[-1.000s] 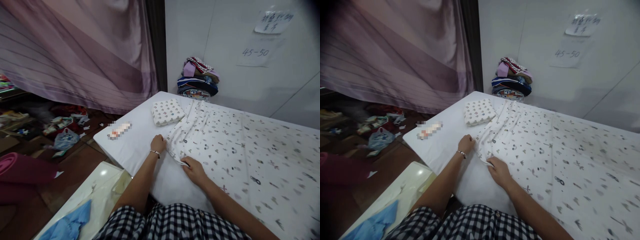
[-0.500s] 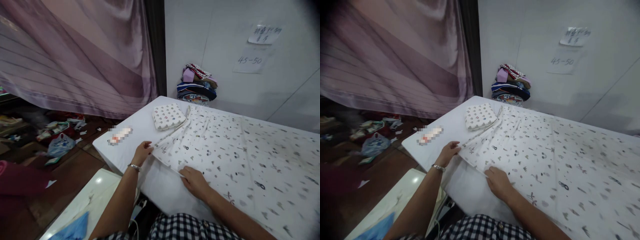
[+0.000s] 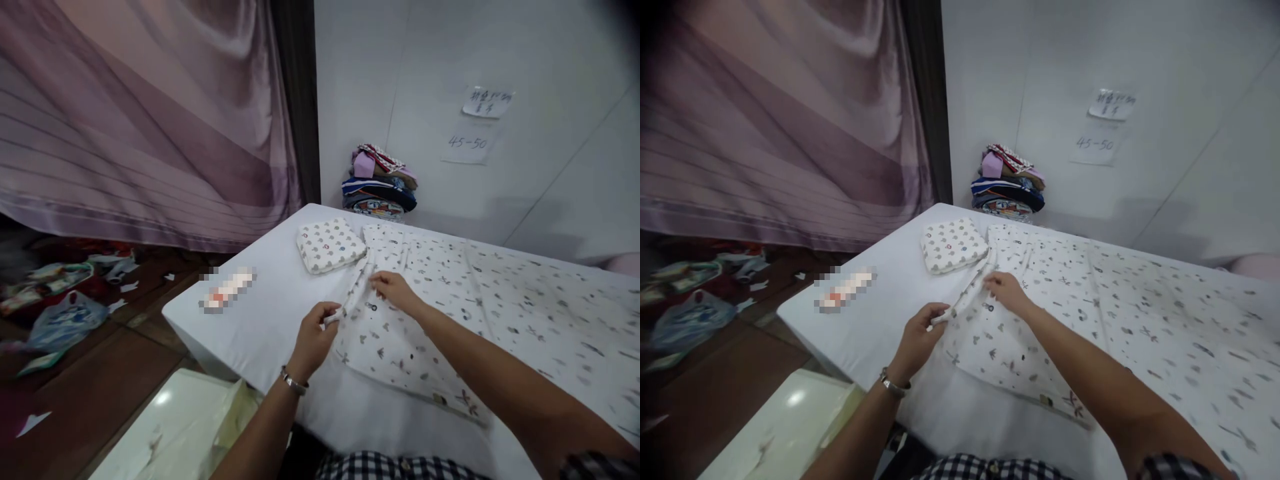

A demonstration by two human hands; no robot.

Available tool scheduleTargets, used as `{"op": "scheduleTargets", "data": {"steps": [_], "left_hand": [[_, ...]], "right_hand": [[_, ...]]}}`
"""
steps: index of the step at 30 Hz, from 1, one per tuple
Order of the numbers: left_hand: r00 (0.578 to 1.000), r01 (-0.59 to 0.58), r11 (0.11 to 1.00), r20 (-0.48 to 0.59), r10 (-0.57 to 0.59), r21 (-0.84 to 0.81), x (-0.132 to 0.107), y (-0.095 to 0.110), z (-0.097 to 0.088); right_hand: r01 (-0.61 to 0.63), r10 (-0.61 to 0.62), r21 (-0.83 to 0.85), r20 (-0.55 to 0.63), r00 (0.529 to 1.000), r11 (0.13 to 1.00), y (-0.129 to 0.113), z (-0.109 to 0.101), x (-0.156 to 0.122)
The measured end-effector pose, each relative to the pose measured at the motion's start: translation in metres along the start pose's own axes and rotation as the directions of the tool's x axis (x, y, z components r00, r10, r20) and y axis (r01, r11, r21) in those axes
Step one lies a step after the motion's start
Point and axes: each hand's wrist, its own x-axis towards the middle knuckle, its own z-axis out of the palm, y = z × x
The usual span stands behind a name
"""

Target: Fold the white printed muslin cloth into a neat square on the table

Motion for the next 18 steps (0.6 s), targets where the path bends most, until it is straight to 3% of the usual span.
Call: {"op": "scheduleTargets", "data": {"steps": [3, 7, 13, 18], "left_hand": [[1.0, -0.016, 0.999, -0.002, 0.016, -0.041, -0.004, 0.0, 0.006], [1.0, -0.004, 0.998, -0.023, 0.003, -0.068, -0.008, -0.005, 0.007], [1.0, -0.027, 0.999, 0.012, 0.028, -0.044, -0.015, -0.008, 0.006], [0.997, -0.063, 0.997, 0.051, 0.065, -0.034, -0.016, -0.012, 0.005]], "right_hand": [[-0.164, 0.175, 0.105, -0.11, 0.978, 0.981, -0.002, -0.009, 0.047], [-0.257, 0.267, 0.08, -0.167, 0.949, 0.963, 0.0, -0.008, 0.087], [-0.437, 0.424, -0.053, -0.158, 0.892, 0.898, 0.012, 0.001, 0.124], [-0.484, 0.471, -0.064, -0.154, 0.869, 0.872, 0.02, 0.004, 0.143]]}}
